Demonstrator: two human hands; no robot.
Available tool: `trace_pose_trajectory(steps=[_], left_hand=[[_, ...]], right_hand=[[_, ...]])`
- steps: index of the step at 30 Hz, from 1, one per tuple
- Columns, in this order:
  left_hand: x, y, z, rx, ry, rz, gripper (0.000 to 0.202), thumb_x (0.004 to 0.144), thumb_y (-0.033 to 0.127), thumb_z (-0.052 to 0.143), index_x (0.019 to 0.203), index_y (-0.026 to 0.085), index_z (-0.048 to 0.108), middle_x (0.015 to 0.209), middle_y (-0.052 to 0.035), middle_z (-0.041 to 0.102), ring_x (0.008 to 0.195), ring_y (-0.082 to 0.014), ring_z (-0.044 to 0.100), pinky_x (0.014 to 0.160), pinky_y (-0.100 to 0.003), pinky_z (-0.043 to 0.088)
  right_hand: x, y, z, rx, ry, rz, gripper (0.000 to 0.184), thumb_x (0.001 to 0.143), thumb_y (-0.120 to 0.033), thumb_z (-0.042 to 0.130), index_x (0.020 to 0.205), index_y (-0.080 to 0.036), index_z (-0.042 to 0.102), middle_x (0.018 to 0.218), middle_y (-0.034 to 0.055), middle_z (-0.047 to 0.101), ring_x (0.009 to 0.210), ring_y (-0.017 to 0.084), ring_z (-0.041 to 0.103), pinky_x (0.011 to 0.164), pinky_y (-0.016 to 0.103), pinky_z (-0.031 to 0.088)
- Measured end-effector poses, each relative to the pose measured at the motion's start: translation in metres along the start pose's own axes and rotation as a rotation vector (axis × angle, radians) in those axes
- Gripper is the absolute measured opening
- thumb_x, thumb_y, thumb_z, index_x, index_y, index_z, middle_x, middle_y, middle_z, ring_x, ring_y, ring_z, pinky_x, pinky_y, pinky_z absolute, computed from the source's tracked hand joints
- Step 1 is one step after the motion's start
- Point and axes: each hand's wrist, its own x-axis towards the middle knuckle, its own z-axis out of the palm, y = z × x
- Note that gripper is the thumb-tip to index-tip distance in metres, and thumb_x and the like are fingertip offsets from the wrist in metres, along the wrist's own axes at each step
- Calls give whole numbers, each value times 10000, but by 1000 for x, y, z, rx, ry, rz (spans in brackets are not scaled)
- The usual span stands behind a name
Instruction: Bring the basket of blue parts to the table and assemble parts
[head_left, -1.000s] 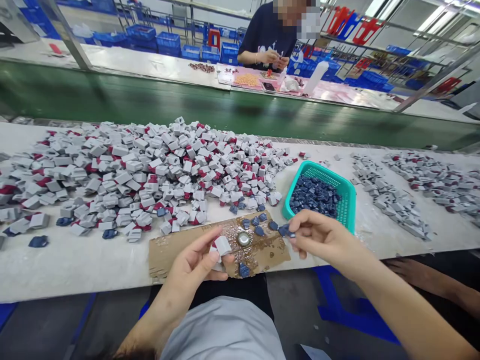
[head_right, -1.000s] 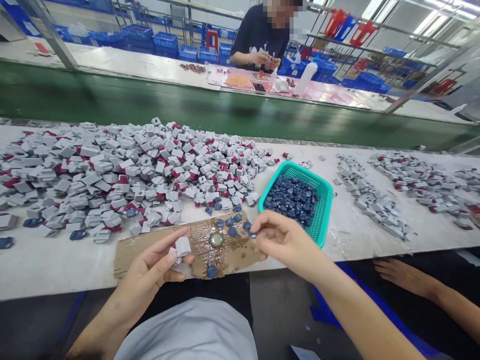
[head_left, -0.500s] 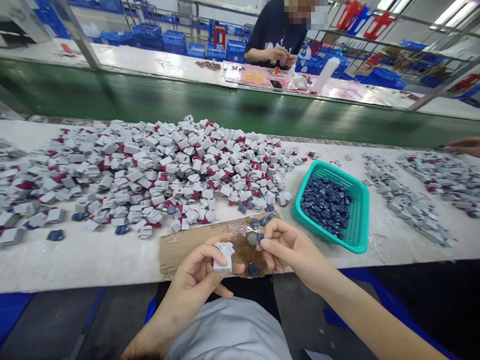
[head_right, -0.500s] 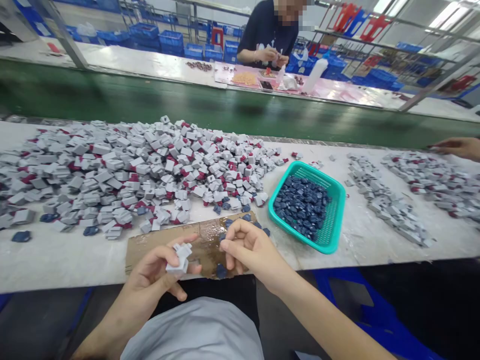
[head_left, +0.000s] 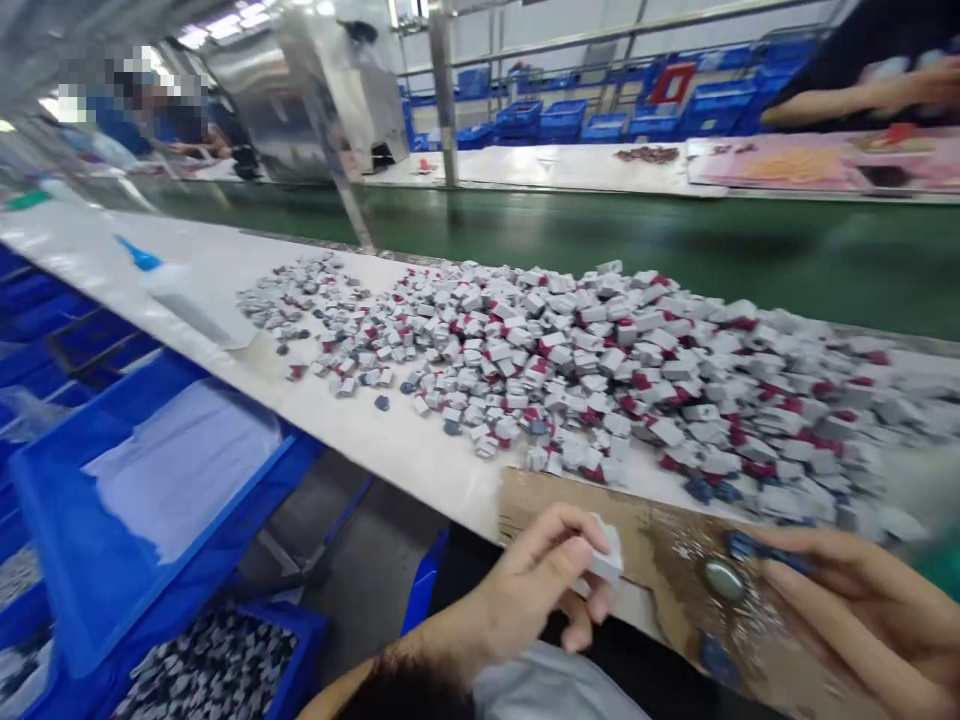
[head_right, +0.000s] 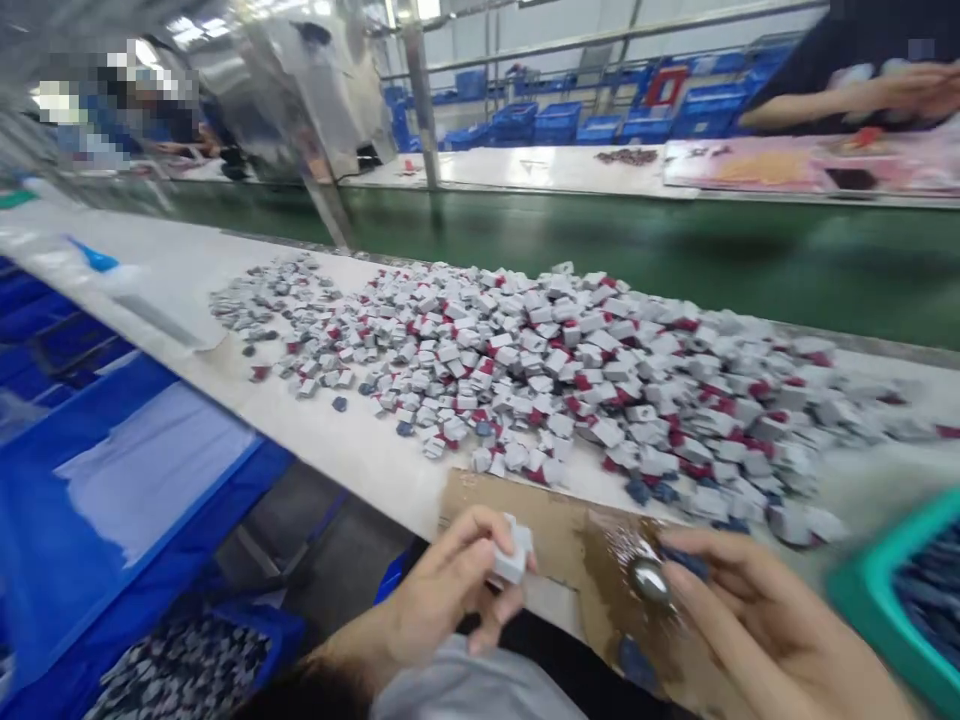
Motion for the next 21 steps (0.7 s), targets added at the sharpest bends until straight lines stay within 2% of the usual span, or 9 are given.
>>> trace_pose_trajectory(steps=[3, 6, 9, 11, 13, 15, 16, 18, 21], left_hand=[[-1, 8, 4, 100, 76, 65, 182, 778, 364, 604, 801, 200, 527, 879, -35, 557, 647, -105, 525, 378, -136, 445], [8, 16, 4, 182, 160, 147, 175, 814, 386, 550, 785, 214, 539, 911, -27, 578, 672, -116, 527, 402, -162, 476], [17, 18, 7, 317, 247, 234, 113, 789, 325, 595, 829, 233, 543, 902, -9, 587, 656, -105, 524, 405, -152, 473], [20, 17, 12, 399, 315, 273, 219, 747, 277, 642, 927, 273, 517, 913, 9, 598, 666, -109, 552, 435, -164, 498], [21, 16, 17, 457, 366, 280, 442, 710, 269, 673, 1090, 324, 454, 912, 18, 618, 682, -127, 601, 473, -190, 530], [21, 16, 21, 491, 404, 253, 586, 681, 268, 697, 1198, 312, 425, 904, 9, 638, 730, -154, 638, 531, -205, 553], [21, 15, 22, 495, 421, 237, 586, 672, 267, 706, 1201, 281, 455, 903, -2, 649, 766, -165, 647, 566, -202, 557], [21, 14, 22, 487, 446, 217, 463, 658, 260, 720, 1092, 215, 566, 914, -24, 666, 832, -172, 645, 630, -180, 550], [22, 11, 21, 490, 461, 230, 323, 632, 257, 744, 929, 194, 634, 902, -22, 669, 844, -168, 640, 663, -180, 547]], right_hand=[[-11, -21, 4, -248, 155, 83, 283, 780, -459, 546, 1034, -333, 542, 652, 57, 568, 538, 162, 556, 447, 263, 447], [-13, -33, 6, -344, 170, 40, 266, 852, -438, 454, 1008, -229, 510, 628, 12, 526, 532, 142, 522, 465, 244, 431], [-14, -28, 2, -480, 193, -3, 186, 859, -375, 468, 927, -203, 492, 614, -11, 500, 518, 122, 494, 467, 223, 388], [-17, -22, -2, -580, 213, -23, 145, 854, -337, 481, 903, -201, 493, 596, -23, 481, 502, 114, 469, 468, 219, 361], [-20, -17, -4, -637, 216, -40, 124, 860, -307, 466, 909, -199, 503, 597, -24, 485, 499, 116, 464, 478, 222, 359], [-22, -14, -6, -670, 185, -41, 137, 878, -279, 421, 946, -195, 504, 630, -8, 524, 525, 131, 494, 496, 230, 372], [-22, -14, -6, -691, 164, -37, 148, 886, -266, 395, 965, -193, 497, 654, 5, 548, 552, 144, 519, 508, 237, 380], [-21, -14, -6, -741, 125, -26, 145, 893, -242, 362, 974, -192, 471, 747, 41, 600, 656, 177, 577, 551, 253, 403], [-17, -13, -6, -872, 68, -6, 80, 894, -205, 349, 894, -199, 429, 893, 79, 629, 810, 217, 607, 620, 275, 418]])
